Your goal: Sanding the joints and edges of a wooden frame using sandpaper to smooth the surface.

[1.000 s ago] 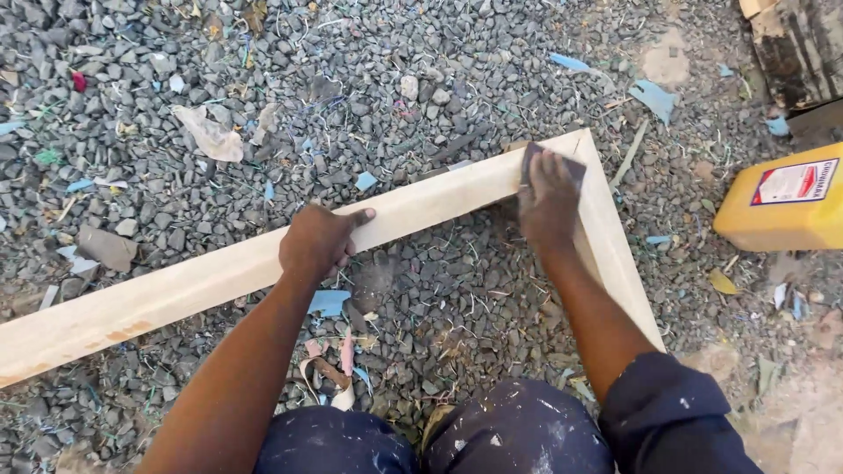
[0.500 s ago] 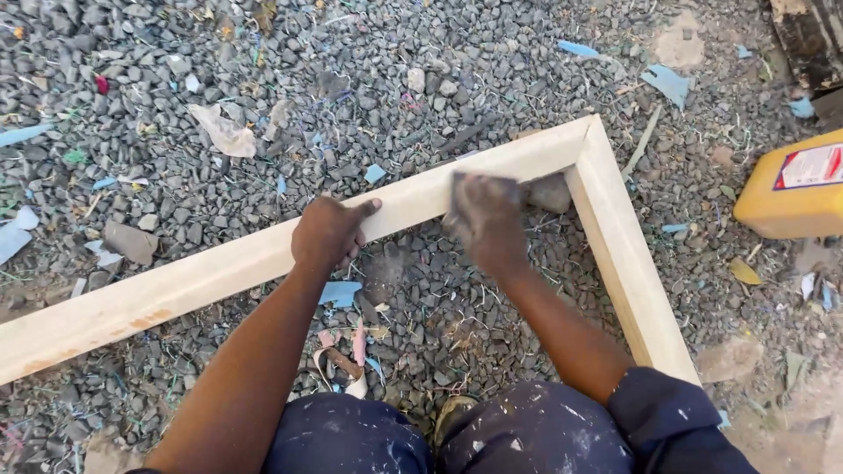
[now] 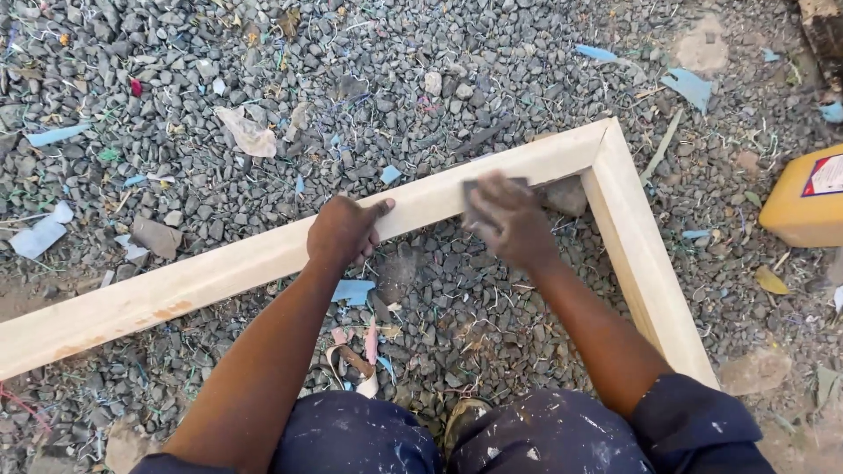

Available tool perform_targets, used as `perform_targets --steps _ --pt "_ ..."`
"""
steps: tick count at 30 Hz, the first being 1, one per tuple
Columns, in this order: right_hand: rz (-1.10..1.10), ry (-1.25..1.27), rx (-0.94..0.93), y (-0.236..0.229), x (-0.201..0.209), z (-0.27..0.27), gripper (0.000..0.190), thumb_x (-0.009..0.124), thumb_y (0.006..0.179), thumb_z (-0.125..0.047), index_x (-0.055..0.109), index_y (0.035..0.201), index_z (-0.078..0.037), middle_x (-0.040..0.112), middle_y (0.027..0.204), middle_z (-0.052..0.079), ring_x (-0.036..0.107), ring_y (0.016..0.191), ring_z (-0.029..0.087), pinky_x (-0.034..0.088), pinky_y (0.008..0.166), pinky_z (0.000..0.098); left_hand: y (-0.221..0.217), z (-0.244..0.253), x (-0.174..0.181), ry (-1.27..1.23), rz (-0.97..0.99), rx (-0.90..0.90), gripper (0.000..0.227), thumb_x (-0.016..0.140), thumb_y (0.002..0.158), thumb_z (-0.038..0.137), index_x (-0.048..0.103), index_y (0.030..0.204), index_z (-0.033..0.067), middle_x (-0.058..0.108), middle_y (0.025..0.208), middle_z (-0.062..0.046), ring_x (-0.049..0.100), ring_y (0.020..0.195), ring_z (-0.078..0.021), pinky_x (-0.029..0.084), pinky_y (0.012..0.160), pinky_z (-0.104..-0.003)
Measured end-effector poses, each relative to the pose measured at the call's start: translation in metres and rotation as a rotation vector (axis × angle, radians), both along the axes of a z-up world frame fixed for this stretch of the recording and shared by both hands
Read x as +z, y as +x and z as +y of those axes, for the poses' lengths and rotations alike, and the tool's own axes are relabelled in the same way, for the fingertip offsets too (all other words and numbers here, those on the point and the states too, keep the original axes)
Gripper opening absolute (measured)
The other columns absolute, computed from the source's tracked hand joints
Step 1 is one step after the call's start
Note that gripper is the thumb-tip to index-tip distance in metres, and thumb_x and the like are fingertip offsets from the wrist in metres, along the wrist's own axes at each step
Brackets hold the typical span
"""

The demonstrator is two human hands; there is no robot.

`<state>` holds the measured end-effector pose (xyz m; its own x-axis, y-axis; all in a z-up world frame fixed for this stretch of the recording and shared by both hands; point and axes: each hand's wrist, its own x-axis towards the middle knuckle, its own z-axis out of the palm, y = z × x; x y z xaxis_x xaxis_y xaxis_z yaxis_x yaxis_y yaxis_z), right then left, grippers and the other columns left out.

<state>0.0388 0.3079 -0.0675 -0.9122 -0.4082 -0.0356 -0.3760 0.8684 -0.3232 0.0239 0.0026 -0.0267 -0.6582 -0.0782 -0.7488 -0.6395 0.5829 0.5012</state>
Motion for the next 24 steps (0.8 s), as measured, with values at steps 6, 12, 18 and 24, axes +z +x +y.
perform_targets --steps 6,12,18,24 --pt "0.275 0.095 -0.16 -0.014 -0.065 0.022 0.052 0.07 0.094 -0.045 0.067 0.134 -0.011 0.061 0.138 0.019 0.06 0.122 0.045 0.043 0.103 0.0592 0.003 0.003 0.007 0.011 0.042 0.05 0.051 0.065 0.097 0.043 0.071 0.063 0.0051 0.057 0.044 -0.006 0.057 0.032 -0.0173 0.044 0.038 -0.031" --pt "0.295 0.005 -0.081 -0.011 -0.066 -0.001 0.039 0.059 0.101 -0.041 0.069 0.135 -0.025 0.065 0.139 0.008 0.061 0.123 0.035 0.046 0.1 0.0527 0.004 0.004 0.012 0.001 0.045 0.032 0.051 0.065 0.097 0.04 0.07 0.063 0.0024 0.056 0.044 -0.009 0.057 0.032 -0.0184 0.044 0.037 -0.031" --pt "0.251 0.278 -0.514 -0.065 -0.08 0.152 0.042 0.061 0.107 -0.036 0.066 0.139 -0.009 0.062 0.139 0.025 0.06 0.127 0.043 0.052 0.1 0.0532 0.0 0.007 0.001 -0.272 0.106 -0.19 0.066 0.058 0.101 0.055 0.072 0.061 0.0053 0.061 0.044 -0.01 0.069 0.043 -0.0266 0.052 0.048 -0.038" --pt "0.143 0.022 -0.477 -0.045 -0.022 0.156 0.045 0.046 0.115 -0.041 0.053 0.155 -0.019 0.046 0.158 0.014 0.043 0.142 0.042 0.035 0.115 0.0608 -0.007 0.036 -0.005 -0.427 0.622 -0.621 0.04 0.068 0.091 0.033 0.068 0.126 0.0147 0.066 0.124 -0.012 0.059 0.127 -0.0353 0.046 0.107 -0.048"
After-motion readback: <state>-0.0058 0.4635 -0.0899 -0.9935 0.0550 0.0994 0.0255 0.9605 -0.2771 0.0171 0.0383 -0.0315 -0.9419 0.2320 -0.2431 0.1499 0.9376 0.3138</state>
